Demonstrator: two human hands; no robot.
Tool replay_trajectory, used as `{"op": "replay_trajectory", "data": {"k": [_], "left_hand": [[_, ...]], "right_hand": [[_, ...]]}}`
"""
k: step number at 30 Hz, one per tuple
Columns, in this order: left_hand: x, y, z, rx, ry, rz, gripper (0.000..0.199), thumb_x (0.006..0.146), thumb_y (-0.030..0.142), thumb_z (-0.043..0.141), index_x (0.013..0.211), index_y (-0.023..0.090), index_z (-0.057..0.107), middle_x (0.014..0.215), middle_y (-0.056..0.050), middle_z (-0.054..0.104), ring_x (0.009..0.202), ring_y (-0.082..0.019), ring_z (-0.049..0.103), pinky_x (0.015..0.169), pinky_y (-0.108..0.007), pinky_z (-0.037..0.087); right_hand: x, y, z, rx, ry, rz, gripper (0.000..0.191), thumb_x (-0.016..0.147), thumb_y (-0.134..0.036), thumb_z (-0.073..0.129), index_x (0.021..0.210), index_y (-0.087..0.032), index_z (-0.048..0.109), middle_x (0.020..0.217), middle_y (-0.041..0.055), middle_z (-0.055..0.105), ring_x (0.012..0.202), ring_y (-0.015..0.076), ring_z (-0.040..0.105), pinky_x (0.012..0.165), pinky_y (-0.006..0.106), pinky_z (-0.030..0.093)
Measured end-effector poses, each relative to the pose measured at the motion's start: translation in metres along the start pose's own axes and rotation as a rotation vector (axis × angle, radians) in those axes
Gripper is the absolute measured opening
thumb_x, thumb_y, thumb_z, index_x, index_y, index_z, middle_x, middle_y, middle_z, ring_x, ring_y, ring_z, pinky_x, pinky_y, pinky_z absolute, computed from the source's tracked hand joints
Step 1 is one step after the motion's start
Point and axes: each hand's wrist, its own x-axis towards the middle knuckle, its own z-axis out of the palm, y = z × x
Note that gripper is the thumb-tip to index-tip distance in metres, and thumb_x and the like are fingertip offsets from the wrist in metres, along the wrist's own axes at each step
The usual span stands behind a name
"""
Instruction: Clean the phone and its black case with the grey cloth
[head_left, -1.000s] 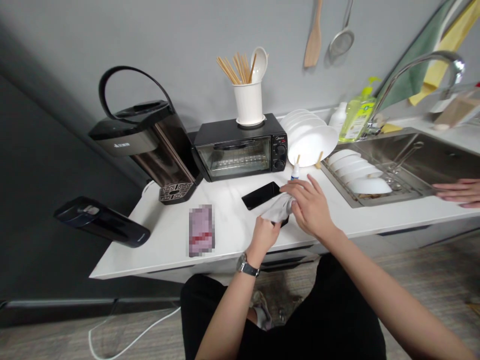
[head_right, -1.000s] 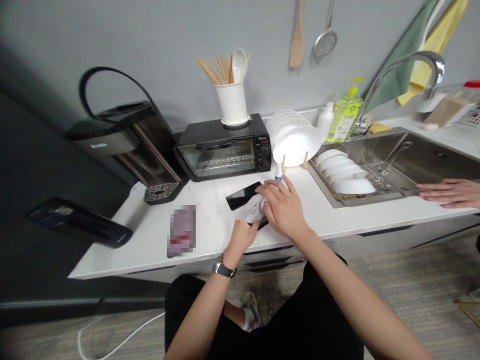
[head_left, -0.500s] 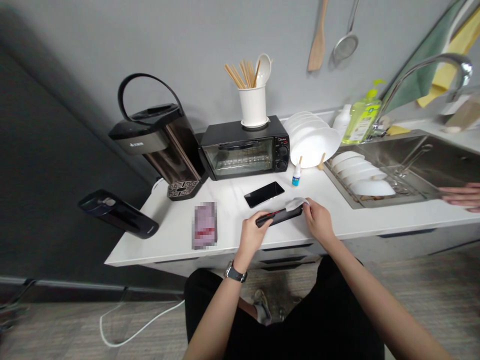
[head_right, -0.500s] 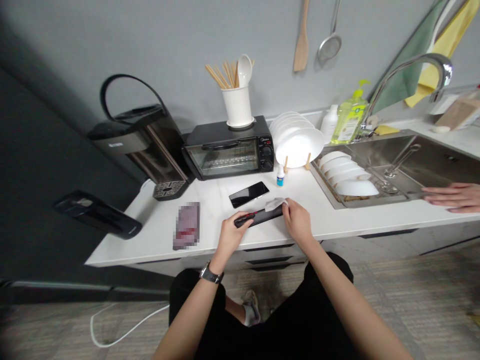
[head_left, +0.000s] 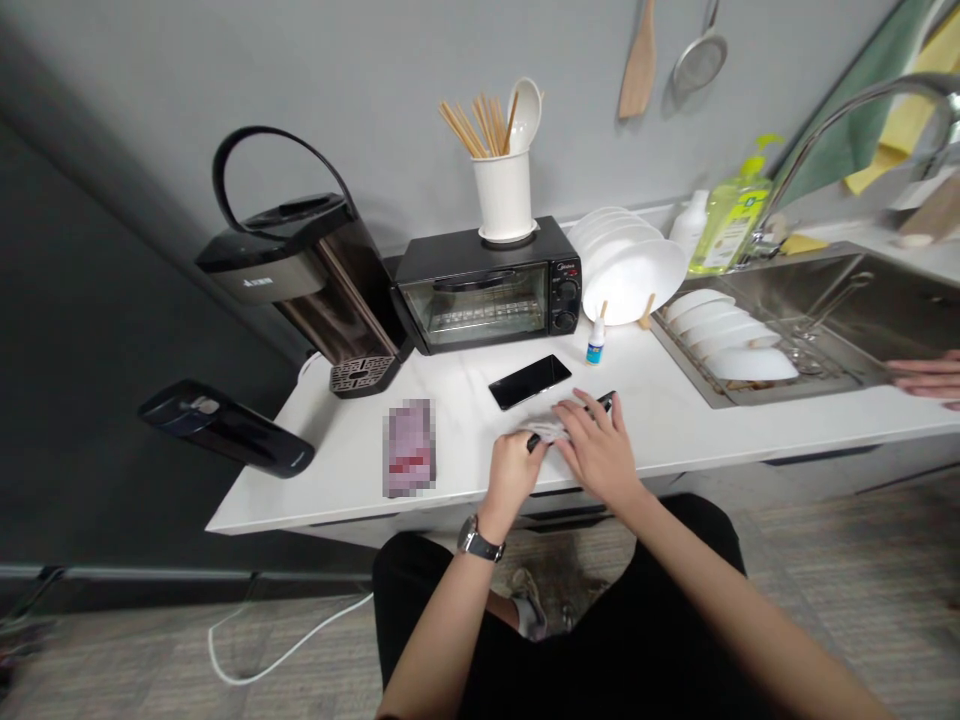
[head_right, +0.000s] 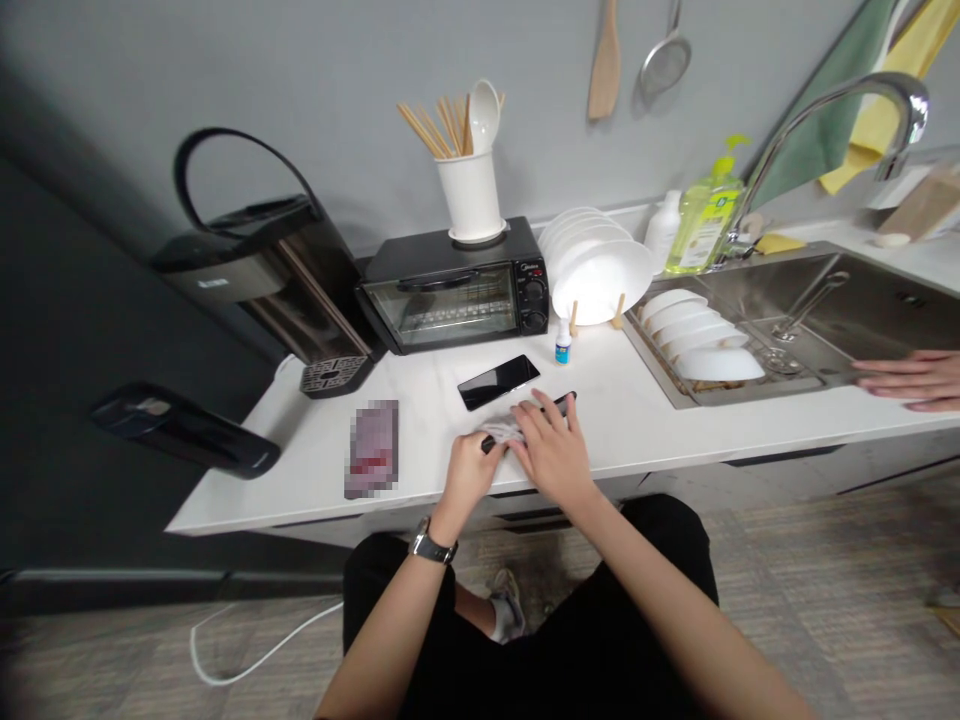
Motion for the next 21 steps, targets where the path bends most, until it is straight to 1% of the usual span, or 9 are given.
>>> {"op": "replay_trajectory", "data": {"k": [3,5,6,9,12,14,15,17,21], "left_hand": [[0.002,0.008,0.0,-0.06,0.023,0.018,0.019,0.1,0.028,0.065,0.108,0.022,0.081,0.107,-0.006,0.083,0.091,-0.024,0.079,0.088,-0.034,0.06],[0.003,0.012,0.0,-0.057,0.021,0.008,0.02,0.1,0.031,0.066,0.11,0.023,0.081,0.107,-0.006,0.084,0.091,-0.024,0.079,0.087,-0.034,0.061],[0.003,0.012,0.0,-0.051,0.018,0.004,0.02,0.101,0.031,0.066,0.111,0.024,0.081,0.107,-0.005,0.083,0.091,-0.024,0.079,0.086,-0.034,0.061],[0.003,0.007,0.001,-0.022,-0.003,0.023,0.02,0.101,0.026,0.062,0.11,0.023,0.08,0.107,-0.006,0.083,0.088,-0.023,0.078,0.084,-0.032,0.06],[0.003,-0.002,0.003,0.065,-0.036,0.023,0.02,0.096,0.014,0.059,0.096,0.015,0.079,0.088,-0.01,0.081,0.073,-0.022,0.073,0.075,-0.031,0.058],[0.003,-0.005,0.004,0.107,-0.053,-0.001,0.02,0.093,0.011,0.058,0.086,0.012,0.077,0.076,-0.01,0.077,0.065,-0.021,0.068,0.068,-0.03,0.056],[0.004,-0.006,0.004,0.115,-0.062,-0.009,0.021,0.094,0.012,0.058,0.083,0.013,0.076,0.073,-0.009,0.076,0.063,-0.021,0.067,0.066,-0.03,0.055],[0.003,-0.003,0.002,0.097,-0.074,-0.001,0.023,0.098,0.016,0.058,0.086,0.015,0.077,0.077,-0.007,0.078,0.068,-0.02,0.07,0.07,-0.028,0.056],[0.003,0.009,0.0,-0.01,-0.021,-0.005,0.02,0.103,0.029,0.062,0.106,0.023,0.081,0.101,-0.005,0.083,0.088,-0.022,0.078,0.082,-0.028,0.058]], "right_hand": [[0.007,0.039,-0.009,-0.062,0.094,0.092,0.03,0.107,-0.022,0.045,0.128,-0.019,0.067,0.128,0.0108,0.075,0.139,0.0361,0.055,0.125,0.07,0.025],[0.013,0.049,-0.013,-0.061,0.126,0.116,0.032,0.106,-0.019,0.044,0.128,-0.017,0.067,0.129,0.0117,0.074,0.133,0.034,0.06,0.124,0.067,0.031],[0.015,0.046,-0.013,-0.043,0.121,0.109,0.034,0.106,-0.018,0.043,0.131,-0.016,0.065,0.133,0.0127,0.073,0.132,0.0326,0.061,0.123,0.065,0.033],[0.015,0.015,-0.007,0.051,0.037,0.028,0.042,0.104,-0.017,0.041,0.141,-0.013,0.059,0.145,0.0161,0.065,0.139,0.0316,0.056,0.125,0.062,0.032],[0.007,-0.029,0.003,0.145,-0.069,-0.083,0.05,0.103,-0.03,0.046,0.149,-0.01,0.052,0.148,0.0183,0.061,0.148,0.0342,0.046,0.128,0.061,0.026],[0.001,-0.043,0.01,0.15,-0.089,-0.133,0.057,0.105,-0.039,0.047,0.153,-0.008,0.047,0.15,0.0197,0.06,0.147,0.0346,0.046,0.128,0.059,0.025],[-0.001,-0.042,0.011,0.131,-0.086,-0.147,0.058,0.105,-0.041,0.047,0.154,-0.008,0.046,0.149,0.0202,0.06,0.145,0.0346,0.048,0.128,0.059,0.024],[-0.002,-0.023,0.012,0.062,-0.064,-0.144,0.056,0.107,-0.041,0.046,0.152,-0.008,0.046,0.146,0.021,0.061,0.139,0.0352,0.052,0.128,0.06,0.023],[0.003,0.036,0.002,-0.049,-0.018,-0.022,0.044,0.108,-0.04,0.046,0.141,-0.011,0.054,0.137,0.02,0.065,0.134,0.0364,0.055,0.125,0.061,0.025]]}}
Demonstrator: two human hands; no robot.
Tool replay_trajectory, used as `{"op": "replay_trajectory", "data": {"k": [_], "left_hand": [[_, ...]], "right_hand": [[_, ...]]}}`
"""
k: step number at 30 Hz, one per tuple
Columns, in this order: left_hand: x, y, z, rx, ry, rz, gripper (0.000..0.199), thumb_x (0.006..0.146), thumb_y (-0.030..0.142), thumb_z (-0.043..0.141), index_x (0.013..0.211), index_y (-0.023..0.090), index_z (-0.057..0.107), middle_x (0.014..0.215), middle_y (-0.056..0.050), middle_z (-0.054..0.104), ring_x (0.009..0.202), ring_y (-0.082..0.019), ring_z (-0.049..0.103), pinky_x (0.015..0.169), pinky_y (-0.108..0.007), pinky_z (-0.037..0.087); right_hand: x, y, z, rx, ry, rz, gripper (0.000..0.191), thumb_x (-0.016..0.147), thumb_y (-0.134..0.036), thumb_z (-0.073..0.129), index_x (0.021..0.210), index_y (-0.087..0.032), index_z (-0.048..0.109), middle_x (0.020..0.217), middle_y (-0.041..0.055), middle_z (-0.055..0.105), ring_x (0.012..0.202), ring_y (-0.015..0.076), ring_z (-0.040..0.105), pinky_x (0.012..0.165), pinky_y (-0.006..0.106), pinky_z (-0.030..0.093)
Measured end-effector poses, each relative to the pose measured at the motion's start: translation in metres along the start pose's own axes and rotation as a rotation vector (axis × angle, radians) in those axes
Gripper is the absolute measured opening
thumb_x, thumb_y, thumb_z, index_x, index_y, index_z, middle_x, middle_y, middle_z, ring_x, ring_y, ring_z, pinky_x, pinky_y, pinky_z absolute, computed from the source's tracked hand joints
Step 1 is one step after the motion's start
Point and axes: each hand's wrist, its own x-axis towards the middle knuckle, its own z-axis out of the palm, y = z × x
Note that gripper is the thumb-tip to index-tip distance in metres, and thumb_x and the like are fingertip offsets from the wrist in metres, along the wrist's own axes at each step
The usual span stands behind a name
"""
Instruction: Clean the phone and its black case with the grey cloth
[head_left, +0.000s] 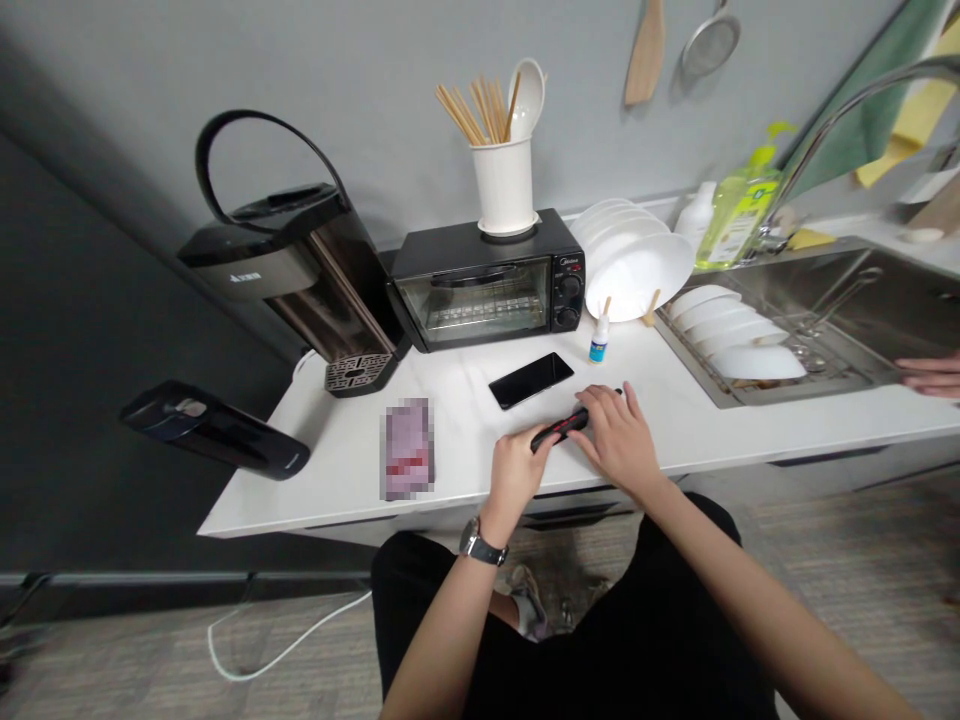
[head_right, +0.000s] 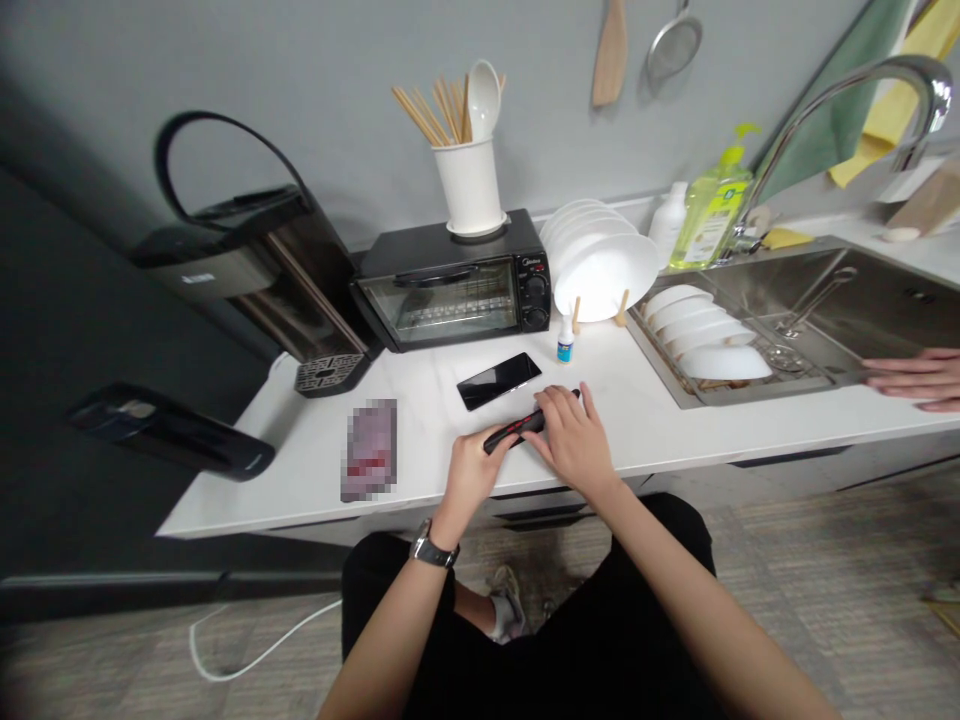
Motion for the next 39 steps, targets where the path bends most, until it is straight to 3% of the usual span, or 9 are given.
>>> {"op": "replay_trajectory", "data": {"k": [3,11,15,22,25,29,33,36,39], "left_hand": [[0.0,0.004,0.0,-0.007,0.018,-0.017,0.019,0.102,0.029,0.064,0.11,0.025,0.081,0.106,-0.004,0.084,0.09,-0.022,0.078,0.084,-0.028,0.058],[0.002,-0.01,0.003,0.223,-0.049,-0.019,0.023,0.09,0.002,0.056,0.089,0.011,0.077,0.08,-0.008,0.078,0.065,-0.017,0.063,0.063,-0.026,0.048],[0.0,-0.007,0.001,0.174,-0.051,0.003,0.024,0.091,0.005,0.057,0.082,0.014,0.077,0.077,-0.007,0.078,0.066,-0.018,0.067,0.065,-0.026,0.048],[-0.001,0.006,0.0,0.018,0.024,-0.003,0.019,0.1,0.021,0.064,0.107,0.024,0.081,0.105,-0.004,0.084,0.09,-0.02,0.078,0.08,-0.025,0.054],[-0.001,0.005,0.0,0.048,0.017,0.003,0.02,0.101,0.021,0.061,0.103,0.023,0.081,0.098,-0.005,0.084,0.082,-0.019,0.077,0.076,-0.025,0.053],[0.003,-0.003,0.001,0.173,-0.031,0.022,0.02,0.094,0.011,0.06,0.096,0.019,0.079,0.088,-0.006,0.081,0.074,-0.02,0.072,0.073,-0.027,0.052],[0.006,-0.012,0.004,0.282,-0.02,-0.017,0.023,0.088,0.002,0.053,0.087,0.013,0.074,0.083,-0.011,0.076,0.07,-0.023,0.068,0.066,-0.031,0.05],[0.004,-0.011,0.003,0.266,-0.034,-0.003,0.02,0.086,0.003,0.058,0.083,0.014,0.074,0.08,-0.009,0.076,0.069,-0.022,0.068,0.065,-0.029,0.05],[0.0,-0.005,-0.001,0.188,-0.045,0.017,0.02,0.092,0.01,0.061,0.09,0.018,0.079,0.085,-0.006,0.081,0.073,-0.02,0.072,0.07,-0.027,0.053]], "right_hand": [[0.001,0.004,-0.004,0.043,0.026,0.079,0.037,0.108,-0.038,0.045,0.132,-0.014,0.059,0.13,0.0176,0.067,0.13,0.0354,0.056,0.125,0.061,0.027],[-0.004,-0.101,0.009,0.309,0.031,0.004,0.054,0.107,-0.037,0.04,0.152,-0.008,0.046,0.148,0.0193,0.06,0.141,0.0335,0.049,0.127,0.058,0.028],[-0.002,-0.069,-0.002,0.213,-0.016,-0.122,0.05,0.109,-0.027,0.041,0.157,-0.013,0.045,0.154,0.0141,0.059,0.138,0.0284,0.055,0.127,0.052,0.03],[0.003,0.012,-0.025,0.133,-0.043,-0.121,0.032,0.109,-0.027,0.047,0.134,-0.021,0.067,0.124,0.0084,0.076,0.121,0.0258,0.066,0.123,0.053,0.035],[0.008,0.007,-0.022,0.15,-0.083,-0.147,0.045,0.108,-0.026,0.046,0.151,-0.017,0.054,0.139,0.0122,0.07,0.127,0.0269,0.063,0.127,0.056,0.029],[0.013,-0.041,-0.014,0.19,-0.103,-0.063,0.05,0.099,-0.022,0.05,0.148,-0.013,0.054,0.145,0.0155,0.064,0.133,0.0325,0.057,0.131,0.067,0.009],[0.016,-0.086,-0.007,0.271,-0.115,-0.104,0.047,0.096,-0.024,0.053,0.14,-0.01,0.059,0.141,0.0179,0.065,0.131,0.0324,0.057,0.132,0.061,0.016],[0.015,-0.081,-0.006,0.211,-0.083,-0.153,0.042,0.102,-0.028,0.05,0.14,-0.012,0.059,0.137,0.0159,0.068,0.126,0.0302,0.06,0.131,0.058,0.019],[0.011,-0.04,-0.009,0.104,-0.015,-0.125,0.028,0.108,-0.026,0.045,0.121,-0.019,0.068,0.113,0.0087,0.076,0.11,0.0258,0.065,0.131,0.058,0.016]]}}
